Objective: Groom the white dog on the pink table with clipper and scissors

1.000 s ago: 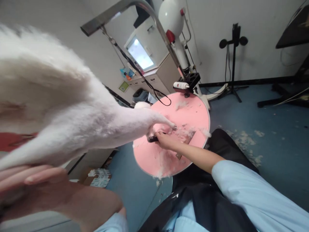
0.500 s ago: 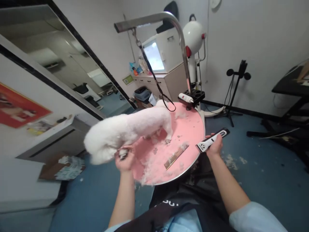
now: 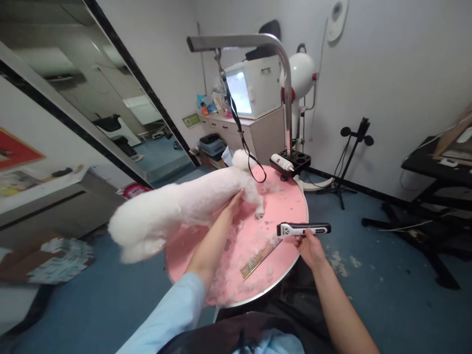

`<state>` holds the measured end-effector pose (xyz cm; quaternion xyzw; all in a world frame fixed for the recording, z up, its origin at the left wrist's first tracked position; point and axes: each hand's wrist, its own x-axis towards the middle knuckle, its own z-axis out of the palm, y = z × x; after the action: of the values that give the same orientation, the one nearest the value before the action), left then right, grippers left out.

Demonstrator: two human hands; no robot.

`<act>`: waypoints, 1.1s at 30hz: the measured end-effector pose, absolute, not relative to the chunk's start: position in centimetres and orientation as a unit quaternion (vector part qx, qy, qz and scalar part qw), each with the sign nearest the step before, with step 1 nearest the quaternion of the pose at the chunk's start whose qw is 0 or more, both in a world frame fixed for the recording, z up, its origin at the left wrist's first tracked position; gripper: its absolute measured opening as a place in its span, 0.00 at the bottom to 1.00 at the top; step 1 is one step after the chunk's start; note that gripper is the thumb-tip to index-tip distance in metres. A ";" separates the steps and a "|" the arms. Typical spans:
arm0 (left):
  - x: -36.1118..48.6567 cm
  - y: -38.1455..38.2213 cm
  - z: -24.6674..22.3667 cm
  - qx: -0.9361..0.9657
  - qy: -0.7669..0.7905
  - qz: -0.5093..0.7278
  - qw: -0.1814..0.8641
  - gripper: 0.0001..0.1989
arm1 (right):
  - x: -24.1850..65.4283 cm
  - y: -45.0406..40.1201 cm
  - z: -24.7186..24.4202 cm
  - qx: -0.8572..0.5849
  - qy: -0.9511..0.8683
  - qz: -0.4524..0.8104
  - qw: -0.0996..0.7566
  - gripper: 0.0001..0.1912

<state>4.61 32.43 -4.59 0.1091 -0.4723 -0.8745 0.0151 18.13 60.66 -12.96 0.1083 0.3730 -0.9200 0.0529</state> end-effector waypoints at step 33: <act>17.1 32.1 0.3 0.071 -0.291 -0.940 -0.163 0.07 | 19.7 52.2 -3.9 -0.238 0.509 -0.811 0.162 0.25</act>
<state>17.13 32.05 0.25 0.0707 -0.2914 -0.9400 -0.1627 19.74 52.19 -3.92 -0.2377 0.5090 -0.8113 0.1620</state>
